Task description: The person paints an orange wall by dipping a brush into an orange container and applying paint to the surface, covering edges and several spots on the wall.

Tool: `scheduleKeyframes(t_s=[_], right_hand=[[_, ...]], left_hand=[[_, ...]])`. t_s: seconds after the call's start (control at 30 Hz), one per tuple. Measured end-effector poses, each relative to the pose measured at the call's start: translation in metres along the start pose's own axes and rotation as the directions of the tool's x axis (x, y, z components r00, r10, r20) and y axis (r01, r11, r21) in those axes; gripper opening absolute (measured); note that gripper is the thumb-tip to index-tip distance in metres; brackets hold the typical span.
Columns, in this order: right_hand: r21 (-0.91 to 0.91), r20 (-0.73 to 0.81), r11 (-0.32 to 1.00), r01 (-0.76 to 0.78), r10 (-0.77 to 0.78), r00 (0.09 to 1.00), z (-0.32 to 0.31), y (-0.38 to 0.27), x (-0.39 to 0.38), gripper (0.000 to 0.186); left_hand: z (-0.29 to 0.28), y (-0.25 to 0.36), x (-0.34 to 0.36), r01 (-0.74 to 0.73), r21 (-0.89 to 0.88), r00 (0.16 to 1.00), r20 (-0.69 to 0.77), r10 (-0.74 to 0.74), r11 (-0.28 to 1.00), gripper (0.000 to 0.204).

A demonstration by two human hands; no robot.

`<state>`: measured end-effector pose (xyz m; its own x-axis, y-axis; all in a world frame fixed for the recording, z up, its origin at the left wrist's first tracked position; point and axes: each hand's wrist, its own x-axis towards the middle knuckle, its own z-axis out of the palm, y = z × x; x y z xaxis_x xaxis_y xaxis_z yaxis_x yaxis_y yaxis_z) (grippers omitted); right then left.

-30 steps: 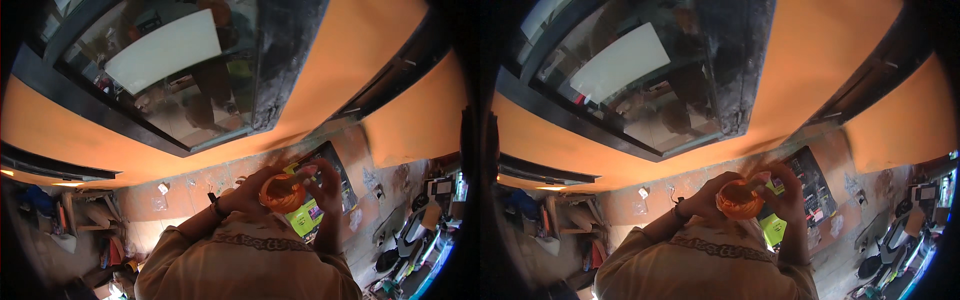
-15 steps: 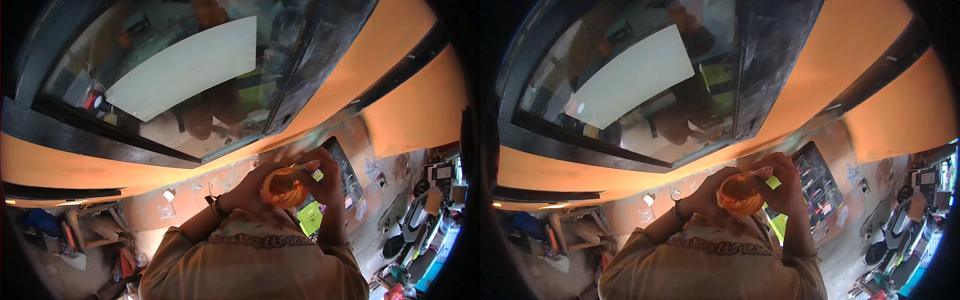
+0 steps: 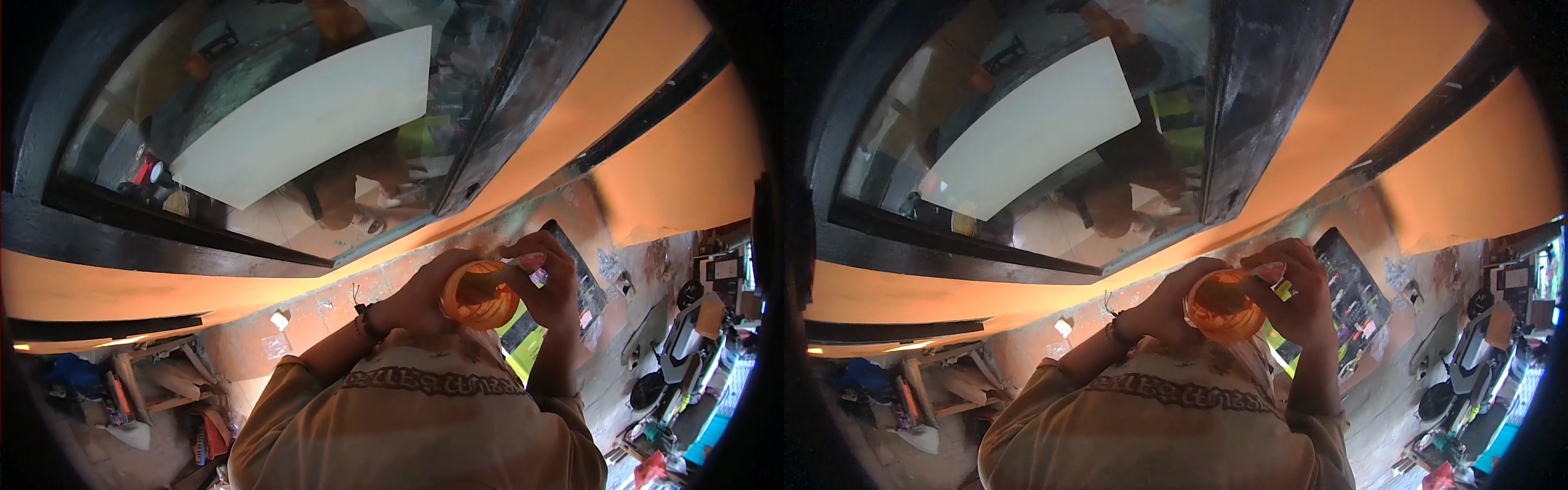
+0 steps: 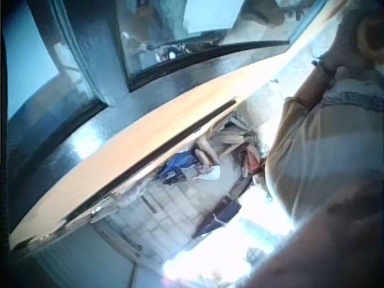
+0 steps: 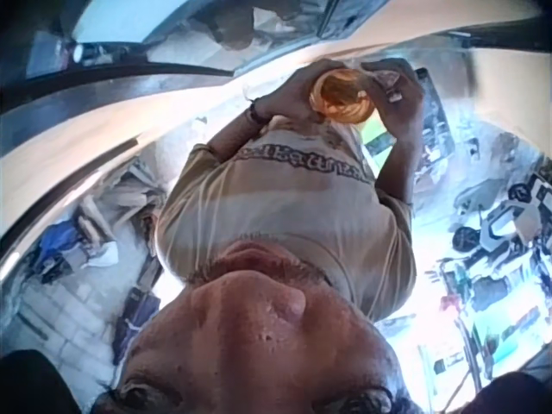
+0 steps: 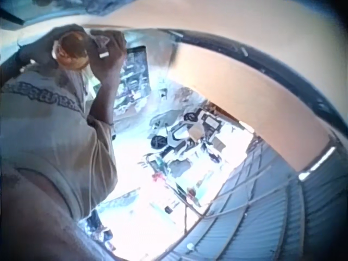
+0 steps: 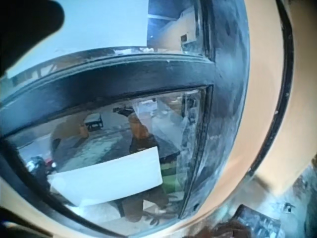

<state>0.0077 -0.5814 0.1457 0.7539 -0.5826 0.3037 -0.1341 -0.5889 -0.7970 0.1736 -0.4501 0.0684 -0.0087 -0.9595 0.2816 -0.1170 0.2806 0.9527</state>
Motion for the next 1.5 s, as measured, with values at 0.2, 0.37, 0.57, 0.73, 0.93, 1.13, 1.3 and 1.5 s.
scheduleKeyframes(t_s=[0.2,0.37,0.57,0.73,0.93,1.13,1.3,1.5], right_hand=[[0.025,0.037,0.991,0.133,-0.134,0.990,-0.001,0.001,0.011,0.026],[0.065,-0.011,0.981,0.184,-0.184,0.983,-0.026,0.019,0.010,0.022],[-0.008,-0.157,0.997,0.071,-0.071,0.985,-0.081,0.053,-0.017,0.018],[-0.084,-0.323,0.994,-0.070,0.040,0.945,-0.158,0.097,-0.055,0.021],[0.007,-0.366,0.983,-0.185,0.174,0.914,-0.226,0.140,-0.083,0.020],[0.024,-0.350,0.995,-0.094,0.097,0.932,-0.267,0.194,-0.064,0.022],[0.136,-0.323,0.990,-0.038,0.081,0.943,-0.285,0.233,-0.022,0.022],[0.134,-0.348,0.990,0.030,0.018,0.937,-0.306,0.264,0.022,0.024]], left_hand=[[0.003,0.008,-0.003,0.134,-0.067,0.987,-0.081,-0.139,0.989,0.087],[0.018,-0.001,0.024,0.084,-0.051,0.994,-0.069,-0.088,0.995,0.089],[0.059,-0.020,0.087,0.029,-0.034,0.997,0.077,-0.026,0.999,0.086],[0.129,-0.040,0.160,0.063,-0.128,0.966,0.258,-0.028,0.990,0.087],[0.191,-0.062,0.221,0.195,-0.165,0.918,0.378,-0.121,0.967,0.089],[0.215,-0.067,0.272,0.252,-0.102,0.910,0.364,-0.200,0.962,0.091],[0.204,-0.085,0.311,0.193,-0.037,0.933,0.317,-0.172,0.980,0.091],[0.194,-0.102,0.369,0.197,-0.085,0.950,0.265,-0.168,0.977,0.093]])
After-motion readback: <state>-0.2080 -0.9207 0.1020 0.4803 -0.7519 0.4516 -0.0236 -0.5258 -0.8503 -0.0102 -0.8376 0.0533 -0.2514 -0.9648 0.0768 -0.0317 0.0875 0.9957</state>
